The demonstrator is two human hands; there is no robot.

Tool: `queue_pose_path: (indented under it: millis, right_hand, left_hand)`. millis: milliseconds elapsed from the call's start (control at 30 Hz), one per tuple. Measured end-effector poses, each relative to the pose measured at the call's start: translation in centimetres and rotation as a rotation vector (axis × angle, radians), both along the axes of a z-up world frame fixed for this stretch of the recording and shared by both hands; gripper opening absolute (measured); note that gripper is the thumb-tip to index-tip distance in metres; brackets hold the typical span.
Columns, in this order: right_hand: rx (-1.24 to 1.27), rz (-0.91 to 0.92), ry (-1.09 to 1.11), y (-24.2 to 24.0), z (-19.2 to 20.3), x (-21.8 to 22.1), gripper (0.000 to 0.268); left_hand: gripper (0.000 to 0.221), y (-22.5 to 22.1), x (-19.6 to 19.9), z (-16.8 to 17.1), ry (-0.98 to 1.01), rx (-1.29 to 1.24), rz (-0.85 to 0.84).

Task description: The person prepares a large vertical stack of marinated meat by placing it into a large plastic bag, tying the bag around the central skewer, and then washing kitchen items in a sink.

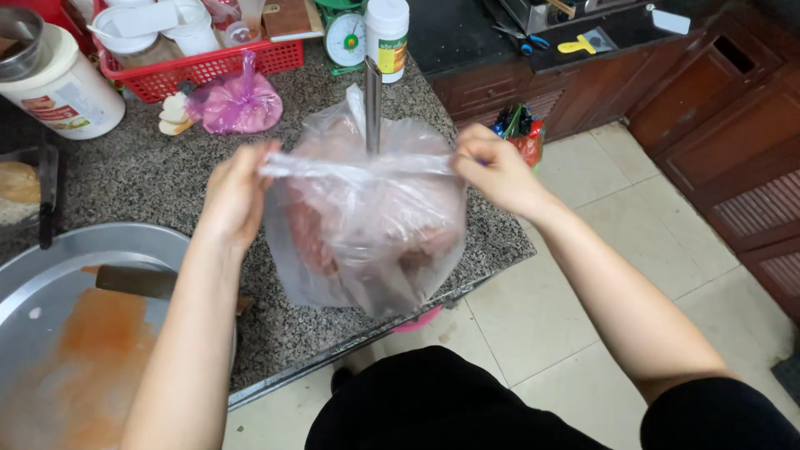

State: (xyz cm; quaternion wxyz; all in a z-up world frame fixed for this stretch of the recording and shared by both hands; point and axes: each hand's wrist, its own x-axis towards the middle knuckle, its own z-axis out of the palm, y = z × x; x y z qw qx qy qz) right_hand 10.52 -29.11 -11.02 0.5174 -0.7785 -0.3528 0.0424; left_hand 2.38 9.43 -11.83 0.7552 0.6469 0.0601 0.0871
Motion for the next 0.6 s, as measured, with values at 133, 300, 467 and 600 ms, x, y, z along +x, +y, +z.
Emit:
queue_pose_path:
  millis: [133, 300, 467, 600]
  right_hand:
    - [-0.016, -0.207, 0.428, -1.7, -4.6, 3.3, 0.017]
    - [0.113, -0.321, 0.688, -0.2, -5.0, 8.9, 0.015]
    - [0.243, -0.100, 1.347, 2.6, -1.8, 13.5, 0.037]
    - [0.276, -0.245, 1.405, 5.8, 0.6, 13.2, 0.027]
  left_hand:
    - [0.016, 4.8, 2.0, -9.3, 0.306, -0.334, 0.000]
    - [0.019, 4.0, 3.8, -4.2, 0.357, -0.638, -0.127]
    - [0.036, -1.9, 6.3, 1.9, 0.088, -0.928, -0.148]
    - [0.080, -6.9, 7.4, 4.0, -0.124, -0.796, -0.356]
